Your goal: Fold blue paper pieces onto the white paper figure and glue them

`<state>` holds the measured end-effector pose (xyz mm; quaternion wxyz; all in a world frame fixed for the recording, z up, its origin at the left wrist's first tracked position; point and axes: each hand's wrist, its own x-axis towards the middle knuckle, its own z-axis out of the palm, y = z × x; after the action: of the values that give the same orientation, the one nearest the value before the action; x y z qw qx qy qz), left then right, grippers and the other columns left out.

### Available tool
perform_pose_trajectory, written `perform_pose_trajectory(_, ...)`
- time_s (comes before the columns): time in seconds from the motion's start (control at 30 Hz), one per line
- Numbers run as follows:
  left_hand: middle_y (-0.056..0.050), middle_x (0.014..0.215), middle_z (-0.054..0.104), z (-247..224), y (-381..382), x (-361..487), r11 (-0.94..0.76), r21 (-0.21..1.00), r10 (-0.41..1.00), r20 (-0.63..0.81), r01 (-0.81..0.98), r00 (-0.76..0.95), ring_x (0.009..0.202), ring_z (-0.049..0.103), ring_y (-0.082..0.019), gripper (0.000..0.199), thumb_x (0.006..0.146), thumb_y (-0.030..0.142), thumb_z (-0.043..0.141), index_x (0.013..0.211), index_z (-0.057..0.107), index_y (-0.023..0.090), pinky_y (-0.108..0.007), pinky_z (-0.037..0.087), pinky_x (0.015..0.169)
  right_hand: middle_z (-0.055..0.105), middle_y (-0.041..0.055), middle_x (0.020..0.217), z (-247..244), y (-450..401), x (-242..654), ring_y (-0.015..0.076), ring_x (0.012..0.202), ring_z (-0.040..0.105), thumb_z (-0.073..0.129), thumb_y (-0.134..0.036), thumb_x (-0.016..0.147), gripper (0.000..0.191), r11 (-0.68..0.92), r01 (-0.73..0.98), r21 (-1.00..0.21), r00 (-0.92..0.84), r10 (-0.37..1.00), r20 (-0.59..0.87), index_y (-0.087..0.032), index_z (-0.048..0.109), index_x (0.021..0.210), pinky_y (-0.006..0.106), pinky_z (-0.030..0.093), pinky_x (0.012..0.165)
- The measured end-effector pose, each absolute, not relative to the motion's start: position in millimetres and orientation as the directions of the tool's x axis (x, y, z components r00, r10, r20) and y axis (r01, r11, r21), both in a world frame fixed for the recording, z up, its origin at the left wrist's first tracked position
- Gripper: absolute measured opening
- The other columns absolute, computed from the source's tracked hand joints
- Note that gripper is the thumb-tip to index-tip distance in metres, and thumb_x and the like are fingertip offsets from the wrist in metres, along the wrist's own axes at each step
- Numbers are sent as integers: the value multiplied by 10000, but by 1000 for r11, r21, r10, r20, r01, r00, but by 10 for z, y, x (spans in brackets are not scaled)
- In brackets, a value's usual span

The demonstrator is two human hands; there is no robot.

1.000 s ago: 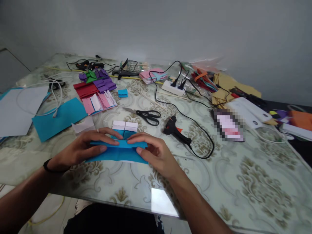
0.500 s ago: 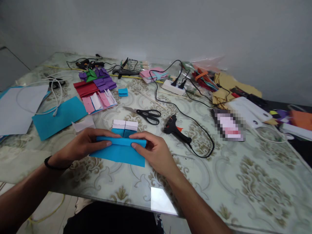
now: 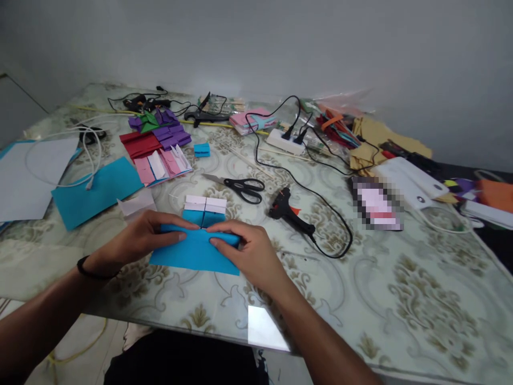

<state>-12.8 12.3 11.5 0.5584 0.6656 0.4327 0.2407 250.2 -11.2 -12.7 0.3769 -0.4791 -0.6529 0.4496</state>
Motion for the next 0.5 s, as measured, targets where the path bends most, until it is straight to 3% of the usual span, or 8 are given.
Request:
perform_pose_trajectory(0.3,-57,1160,831,83,125,-99,15,952,850,-173,305,498,1025,747,-270,292,923,356,740,1177,834,247,-329,567,824,837,28,1028,-133,-87,2504,237,929,764,778,-329,881,147,109,295,-949,-252,967,33,-289,848,1005,348,575,804)
perform_pose_trajectory(0.4,-72,1116,821,64,120,-77,69,968,874,-175,239,453,936,735,-240,357,884,372,783,1205,807,218,-294,555,745,832,30,1032,-134,-87,2513,236,920,758,784,-338,877,156,80,266,-961,-254,967,10,-283,841,1011,345,576,779)
perform_pose_trajectory(0.5,-42,923,779,46,122,-62,140,971,897,-207,191,392,730,664,-164,403,850,382,812,1199,773,185,-232,473,598,824,35,1023,-136,-89,2513,225,882,746,789,-339,868,159,59,257,-965,-241,971,-5,-269,831,1005,324,561,716)
